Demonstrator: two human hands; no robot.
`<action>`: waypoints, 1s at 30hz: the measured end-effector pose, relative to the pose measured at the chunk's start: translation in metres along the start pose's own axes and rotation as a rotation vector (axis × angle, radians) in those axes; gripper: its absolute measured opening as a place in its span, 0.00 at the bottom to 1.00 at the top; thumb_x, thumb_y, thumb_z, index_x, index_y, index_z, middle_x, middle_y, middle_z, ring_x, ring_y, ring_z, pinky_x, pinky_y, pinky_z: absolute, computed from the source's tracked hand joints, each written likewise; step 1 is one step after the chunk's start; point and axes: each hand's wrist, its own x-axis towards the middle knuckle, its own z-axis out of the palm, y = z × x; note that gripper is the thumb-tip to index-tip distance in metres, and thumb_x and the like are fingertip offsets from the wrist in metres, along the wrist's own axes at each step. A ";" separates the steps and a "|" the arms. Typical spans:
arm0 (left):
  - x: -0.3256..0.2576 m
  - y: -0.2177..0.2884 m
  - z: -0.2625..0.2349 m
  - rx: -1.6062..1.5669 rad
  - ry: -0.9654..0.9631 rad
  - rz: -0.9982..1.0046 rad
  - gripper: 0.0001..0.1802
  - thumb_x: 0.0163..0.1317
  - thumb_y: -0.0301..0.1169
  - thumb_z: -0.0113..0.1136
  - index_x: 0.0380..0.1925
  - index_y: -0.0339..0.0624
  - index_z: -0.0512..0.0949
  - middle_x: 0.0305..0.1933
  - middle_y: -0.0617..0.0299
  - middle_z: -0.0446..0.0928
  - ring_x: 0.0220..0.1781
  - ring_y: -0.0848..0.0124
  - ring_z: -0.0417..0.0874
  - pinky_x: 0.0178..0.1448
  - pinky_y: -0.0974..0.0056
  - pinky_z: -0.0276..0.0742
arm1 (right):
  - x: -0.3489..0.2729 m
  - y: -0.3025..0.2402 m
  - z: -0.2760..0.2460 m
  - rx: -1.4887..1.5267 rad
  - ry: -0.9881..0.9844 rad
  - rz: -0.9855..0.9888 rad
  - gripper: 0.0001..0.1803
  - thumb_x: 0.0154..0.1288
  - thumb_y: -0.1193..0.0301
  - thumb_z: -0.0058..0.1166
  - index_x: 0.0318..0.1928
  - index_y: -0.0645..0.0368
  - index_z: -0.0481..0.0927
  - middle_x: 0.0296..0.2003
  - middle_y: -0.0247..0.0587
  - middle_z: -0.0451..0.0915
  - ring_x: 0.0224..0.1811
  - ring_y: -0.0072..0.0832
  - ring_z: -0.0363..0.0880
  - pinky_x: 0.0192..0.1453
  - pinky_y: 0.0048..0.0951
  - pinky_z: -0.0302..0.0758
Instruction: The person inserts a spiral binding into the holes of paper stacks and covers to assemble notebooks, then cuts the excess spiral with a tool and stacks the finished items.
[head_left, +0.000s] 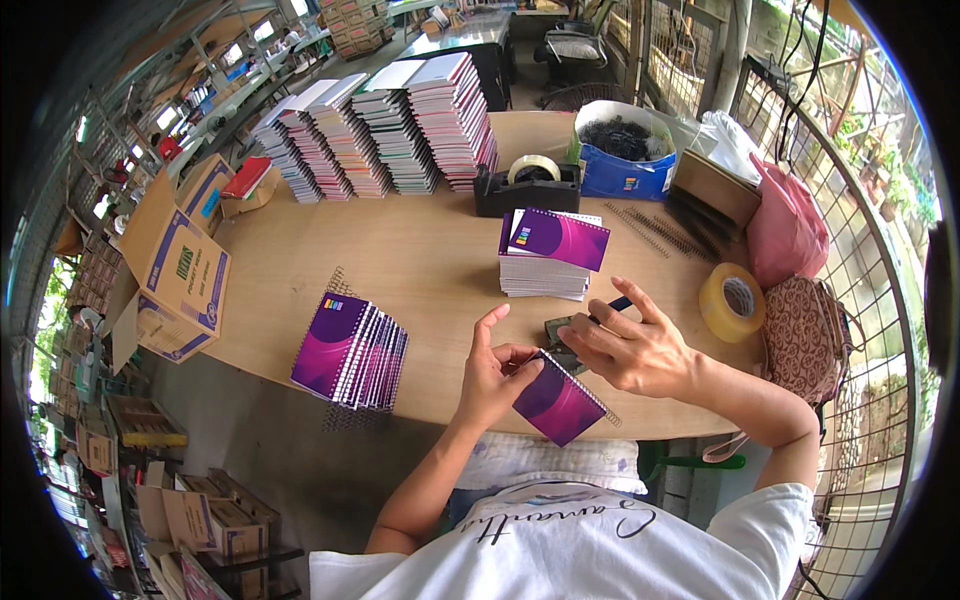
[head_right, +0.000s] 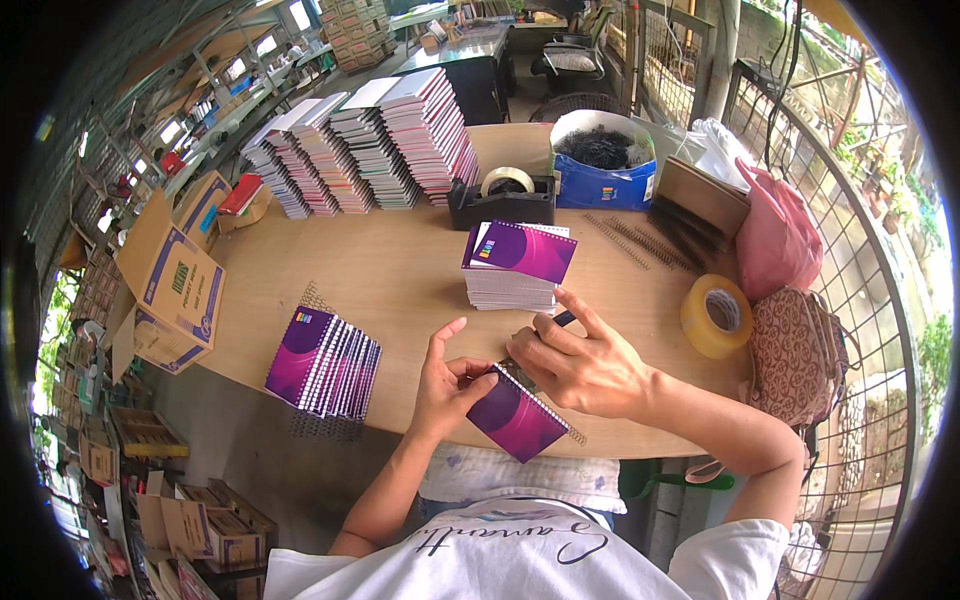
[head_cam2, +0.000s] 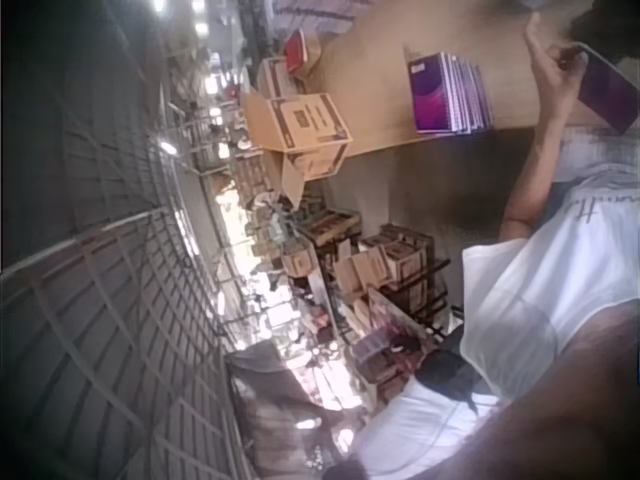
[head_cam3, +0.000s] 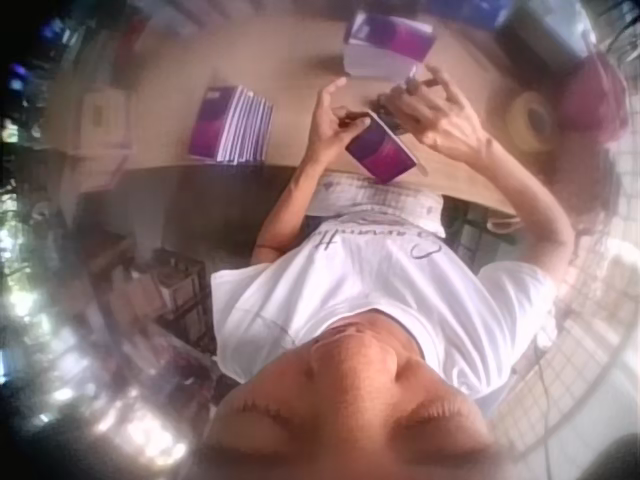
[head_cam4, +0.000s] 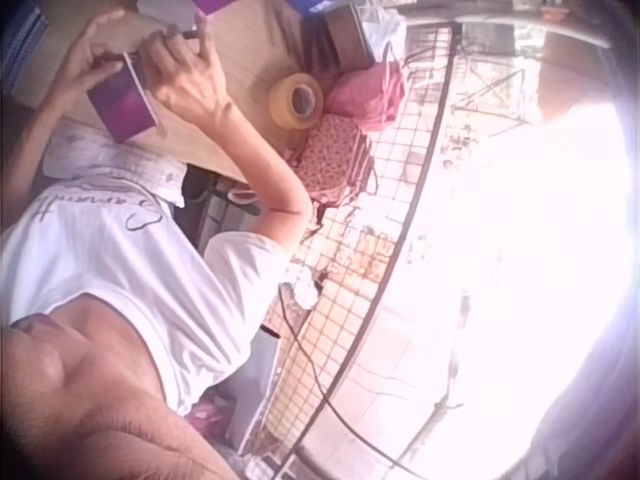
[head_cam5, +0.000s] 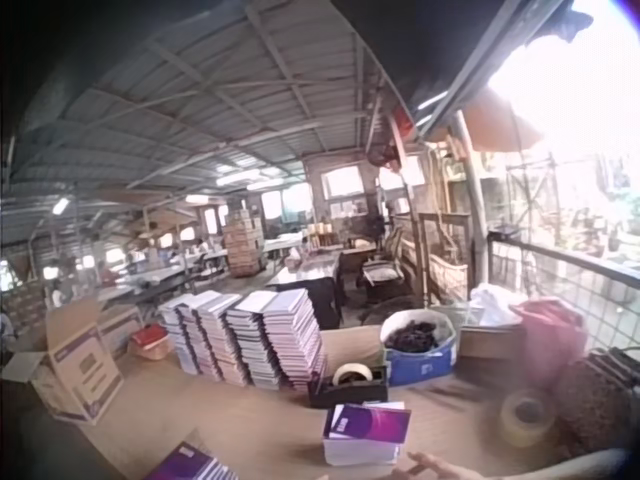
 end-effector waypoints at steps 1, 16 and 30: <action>-0.001 0.000 0.000 0.000 0.010 0.016 0.45 0.59 0.18 0.66 0.71 0.43 0.49 0.38 0.52 0.83 0.41 0.73 0.85 0.48 0.69 0.81 | -0.001 0.000 -0.001 0.023 -0.017 0.004 0.15 0.51 0.66 0.63 0.41 0.53 0.88 0.38 0.30 0.80 0.46 0.29 0.79 0.62 0.48 0.74; -0.075 0.112 -0.117 0.314 0.986 0.546 0.16 0.64 0.21 0.59 0.52 0.32 0.80 0.48 0.59 0.81 0.42 0.75 0.81 0.47 0.69 0.78 | -0.086 -0.005 0.012 0.478 0.005 1.055 0.12 0.62 0.72 0.61 0.46 0.63 0.81 0.36 0.49 0.80 0.38 0.46 0.80 0.45 0.38 0.76; -0.074 0.116 -0.129 1.132 0.990 0.682 0.19 0.56 0.26 0.67 0.50 0.41 0.83 0.49 0.52 0.77 0.54 0.57 0.76 0.60 0.56 0.72 | -0.082 -0.071 0.075 0.532 -0.196 0.866 0.39 0.42 0.62 0.76 0.60 0.46 0.79 0.67 0.62 0.62 0.64 0.61 0.65 0.68 0.53 0.65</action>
